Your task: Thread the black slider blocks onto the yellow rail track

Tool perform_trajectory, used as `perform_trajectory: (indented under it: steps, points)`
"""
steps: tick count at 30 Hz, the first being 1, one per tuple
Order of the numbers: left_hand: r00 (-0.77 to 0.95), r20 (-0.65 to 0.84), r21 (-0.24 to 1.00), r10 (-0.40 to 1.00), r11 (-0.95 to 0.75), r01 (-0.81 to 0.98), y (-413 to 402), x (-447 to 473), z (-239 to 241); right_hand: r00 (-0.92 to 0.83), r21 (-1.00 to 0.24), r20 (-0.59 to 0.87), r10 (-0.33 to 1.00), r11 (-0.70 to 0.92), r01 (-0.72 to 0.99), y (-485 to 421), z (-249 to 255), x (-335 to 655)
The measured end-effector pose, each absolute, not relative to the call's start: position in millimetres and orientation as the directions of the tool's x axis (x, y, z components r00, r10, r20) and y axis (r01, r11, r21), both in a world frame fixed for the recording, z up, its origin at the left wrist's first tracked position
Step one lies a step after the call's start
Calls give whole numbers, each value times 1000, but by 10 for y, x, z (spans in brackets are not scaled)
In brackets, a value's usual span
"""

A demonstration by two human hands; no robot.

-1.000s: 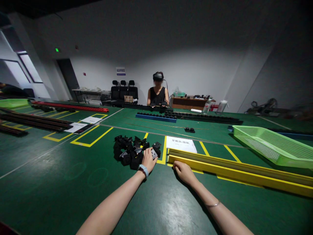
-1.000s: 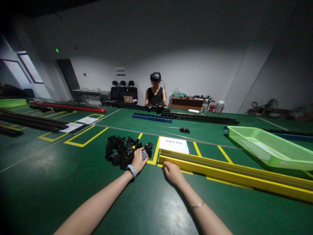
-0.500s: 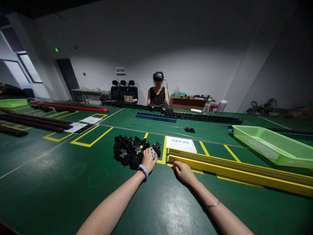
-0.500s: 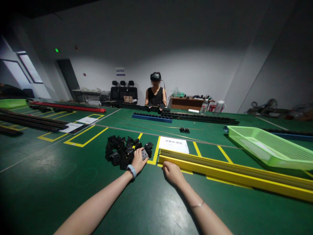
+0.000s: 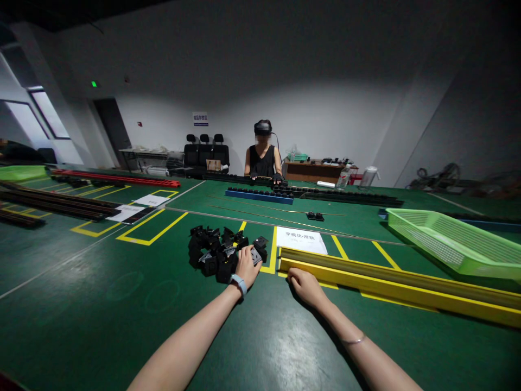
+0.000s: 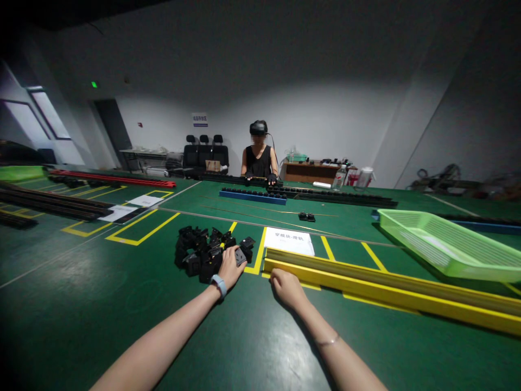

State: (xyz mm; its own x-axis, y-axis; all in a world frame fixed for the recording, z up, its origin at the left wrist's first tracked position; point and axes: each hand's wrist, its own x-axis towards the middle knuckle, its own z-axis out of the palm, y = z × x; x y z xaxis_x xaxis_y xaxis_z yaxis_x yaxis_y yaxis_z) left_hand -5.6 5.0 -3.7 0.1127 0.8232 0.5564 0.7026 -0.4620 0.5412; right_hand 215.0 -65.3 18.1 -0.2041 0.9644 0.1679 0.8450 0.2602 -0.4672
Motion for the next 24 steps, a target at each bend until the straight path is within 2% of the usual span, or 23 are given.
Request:
perform_trajectory:
  steps: [5,8,10,12,16,20,22,24]
  points:
    - [44,584,586,811,-458,669,6,-40,36,-221,-468,209,953,295,833,-644,155,2158]
    - [-13,583,669,812,-471,575,-53,-24,134,-247,-483,248,937,340,807,-651,125,2185]
    - [-52,564,737,824,-474,481,-88,5,205,-232,-495,331,915,378,782,-673,113,2217]
    - [-80,531,799,843,-468,378,-109,63,265,-144,-485,454,879,379,788,-704,128,2255]
    - [-62,371,928,927,-368,56,-125,293,343,134,-399,641,756,179,899,-770,254,2337]
    - [33,144,945,989,-128,-301,-103,575,377,202,-309,650,733,11,951,-820,361,2477]
    - [66,122,929,990,-90,-360,-58,670,366,191,-262,622,760,-28,965,-828,348,2581]
    - [91,135,938,987,-98,-332,10,720,332,152,-223,584,798,-22,974,-818,303,2692]
